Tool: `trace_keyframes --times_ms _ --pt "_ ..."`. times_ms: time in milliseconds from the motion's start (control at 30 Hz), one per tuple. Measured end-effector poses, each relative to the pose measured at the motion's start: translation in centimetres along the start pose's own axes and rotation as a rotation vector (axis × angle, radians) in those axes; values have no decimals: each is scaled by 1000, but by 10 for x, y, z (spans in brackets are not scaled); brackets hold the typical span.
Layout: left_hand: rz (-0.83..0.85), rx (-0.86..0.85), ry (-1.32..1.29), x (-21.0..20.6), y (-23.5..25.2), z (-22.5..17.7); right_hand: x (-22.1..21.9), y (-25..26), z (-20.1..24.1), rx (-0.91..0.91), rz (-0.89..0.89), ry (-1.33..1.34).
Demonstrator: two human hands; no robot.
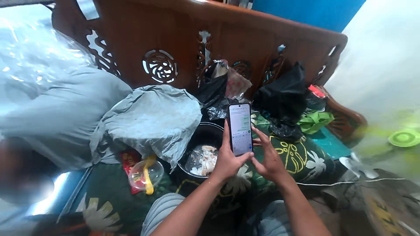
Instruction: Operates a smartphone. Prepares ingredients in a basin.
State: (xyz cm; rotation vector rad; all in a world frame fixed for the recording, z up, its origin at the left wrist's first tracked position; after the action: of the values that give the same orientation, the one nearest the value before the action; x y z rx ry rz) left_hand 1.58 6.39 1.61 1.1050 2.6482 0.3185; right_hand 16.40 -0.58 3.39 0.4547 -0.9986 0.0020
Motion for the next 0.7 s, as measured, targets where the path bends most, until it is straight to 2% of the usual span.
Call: trace_keyframes --times_ms 167,367,500,700 --pt "-50 35 -8 0 -1 7 3 -1 -2 48 80 372" --pt "-42 64 6 -6 -1 12 2 3 -2 -105 -1 427" --pt "-47 48 28 -13 3 12 -7 4 -2 -227 6 657" --pt "-67 43 82 -20 0 0 -6 3 7 -219 -39 809"
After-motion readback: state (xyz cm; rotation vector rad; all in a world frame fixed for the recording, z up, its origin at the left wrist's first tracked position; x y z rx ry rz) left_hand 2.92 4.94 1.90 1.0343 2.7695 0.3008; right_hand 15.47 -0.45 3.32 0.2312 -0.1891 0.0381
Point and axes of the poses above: each hand's wrist, its own y-axis towards the middle knuckle, its own x-axis out of the back of the hand, z = x × y, the point moved 5 cm from there along y, towards the middle knuckle, and after that the axes turned 14 degrees about z, right-handed, at the moved point
